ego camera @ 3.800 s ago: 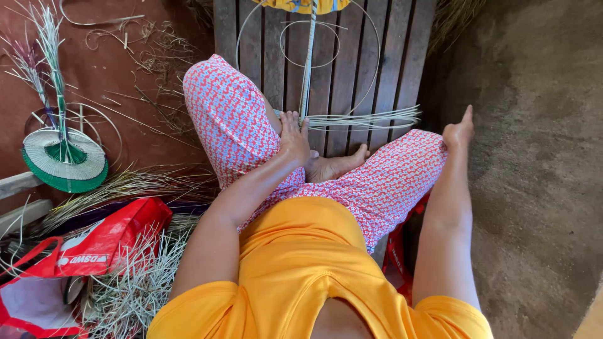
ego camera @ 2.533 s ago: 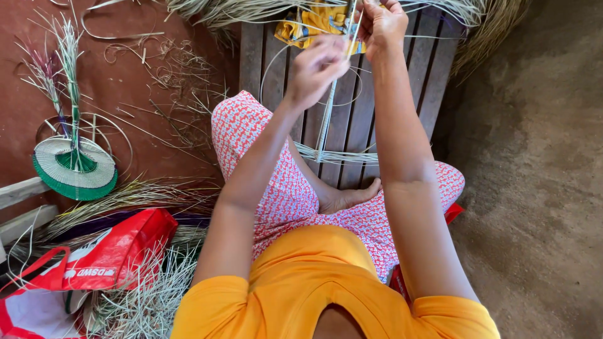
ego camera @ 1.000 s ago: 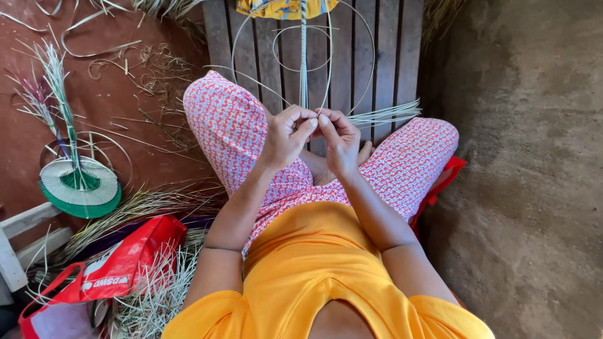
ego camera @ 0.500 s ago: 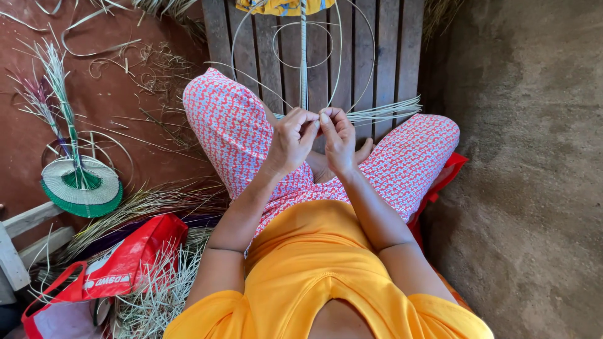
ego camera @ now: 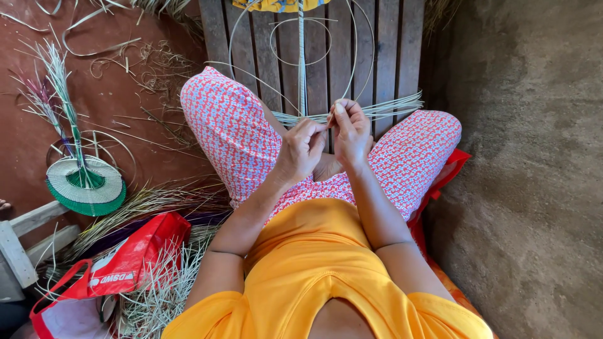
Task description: Weaving natural fibers around a wooden frame to create a hand fan
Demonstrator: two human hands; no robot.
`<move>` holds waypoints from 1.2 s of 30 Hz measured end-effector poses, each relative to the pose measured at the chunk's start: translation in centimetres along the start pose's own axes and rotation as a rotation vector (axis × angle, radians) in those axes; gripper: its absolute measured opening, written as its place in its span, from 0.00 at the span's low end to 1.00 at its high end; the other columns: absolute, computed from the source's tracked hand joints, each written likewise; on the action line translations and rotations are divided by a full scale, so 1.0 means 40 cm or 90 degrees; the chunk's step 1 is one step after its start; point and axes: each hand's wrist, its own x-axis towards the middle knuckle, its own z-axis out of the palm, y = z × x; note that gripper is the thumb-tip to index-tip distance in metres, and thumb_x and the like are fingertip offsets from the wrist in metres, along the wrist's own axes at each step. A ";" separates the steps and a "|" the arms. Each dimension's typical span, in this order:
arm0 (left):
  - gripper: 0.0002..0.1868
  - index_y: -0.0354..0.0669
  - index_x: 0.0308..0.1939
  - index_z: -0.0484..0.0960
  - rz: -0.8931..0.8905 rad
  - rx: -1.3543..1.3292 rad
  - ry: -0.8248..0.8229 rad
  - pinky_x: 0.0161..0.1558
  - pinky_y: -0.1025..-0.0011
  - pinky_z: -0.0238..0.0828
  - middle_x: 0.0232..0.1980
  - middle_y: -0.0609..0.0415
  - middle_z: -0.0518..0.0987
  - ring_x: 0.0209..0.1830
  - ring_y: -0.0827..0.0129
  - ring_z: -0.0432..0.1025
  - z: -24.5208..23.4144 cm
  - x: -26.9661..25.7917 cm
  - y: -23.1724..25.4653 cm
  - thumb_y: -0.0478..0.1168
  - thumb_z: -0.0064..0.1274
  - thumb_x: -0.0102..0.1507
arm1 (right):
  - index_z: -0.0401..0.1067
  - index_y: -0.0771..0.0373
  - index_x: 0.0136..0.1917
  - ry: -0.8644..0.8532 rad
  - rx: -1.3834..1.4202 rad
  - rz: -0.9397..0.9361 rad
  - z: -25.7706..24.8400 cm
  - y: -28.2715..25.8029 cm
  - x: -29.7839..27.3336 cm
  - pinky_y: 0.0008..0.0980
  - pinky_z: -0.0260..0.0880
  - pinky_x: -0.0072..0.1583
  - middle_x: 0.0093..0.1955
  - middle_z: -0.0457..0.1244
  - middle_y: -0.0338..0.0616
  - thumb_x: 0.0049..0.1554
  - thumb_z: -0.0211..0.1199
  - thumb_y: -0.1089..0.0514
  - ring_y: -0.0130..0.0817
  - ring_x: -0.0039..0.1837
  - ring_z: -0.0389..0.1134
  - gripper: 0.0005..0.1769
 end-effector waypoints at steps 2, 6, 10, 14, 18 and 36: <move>0.04 0.37 0.41 0.83 -0.004 -0.001 -0.002 0.39 0.64 0.73 0.33 0.47 0.75 0.34 0.53 0.75 0.002 -0.010 0.005 0.29 0.55 0.64 | 0.68 0.68 0.52 0.002 0.008 0.002 -0.009 0.001 0.015 0.20 0.71 0.42 0.41 0.64 0.44 0.65 0.58 0.66 0.27 0.40 0.69 0.02; 0.04 0.36 0.41 0.83 -0.008 -0.013 -0.013 0.36 0.65 0.72 0.31 0.48 0.74 0.31 0.55 0.75 -0.006 -0.021 0.031 0.28 0.54 0.64 | 0.68 0.69 0.51 0.012 0.027 -0.003 -0.023 0.000 0.038 0.22 0.71 0.40 0.41 0.64 0.47 0.64 0.60 0.67 0.30 0.38 0.68 0.03; 0.03 0.36 0.41 0.83 -0.015 -0.007 -0.016 0.35 0.66 0.71 0.31 0.48 0.73 0.30 0.56 0.74 -0.013 -0.041 0.035 0.29 0.55 0.64 | 0.69 0.70 0.51 0.015 0.043 0.001 -0.035 0.010 0.060 0.23 0.71 0.40 0.41 0.64 0.47 0.64 0.60 0.67 0.30 0.38 0.68 0.03; 0.03 0.36 0.41 0.83 -0.033 -0.013 -0.027 0.33 0.67 0.70 0.30 0.48 0.73 0.29 0.57 0.74 -0.017 -0.060 0.039 0.29 0.55 0.64 | 0.69 0.70 0.51 0.027 0.055 -0.003 -0.044 0.012 0.079 0.25 0.71 0.39 0.41 0.63 0.48 0.64 0.60 0.68 0.32 0.37 0.68 0.02; 0.04 0.34 0.41 0.83 -0.043 -0.030 -0.046 0.30 0.66 0.68 0.29 0.47 0.72 0.26 0.58 0.73 -0.026 -0.077 0.063 0.27 0.54 0.64 | 0.69 0.71 0.50 0.056 0.081 -0.017 -0.057 0.005 0.106 0.26 0.71 0.38 0.41 0.63 0.49 0.64 0.59 0.69 0.33 0.37 0.68 0.02; 0.04 0.35 0.39 0.83 -0.080 -0.076 -0.097 0.28 0.69 0.66 0.27 0.49 0.71 0.25 0.62 0.71 -0.051 -0.152 0.101 0.28 0.54 0.62 | 0.71 0.69 0.51 0.109 0.099 -0.012 -0.120 -0.043 0.225 0.26 0.74 0.39 0.41 0.67 0.49 0.64 0.60 0.68 0.33 0.38 0.71 0.02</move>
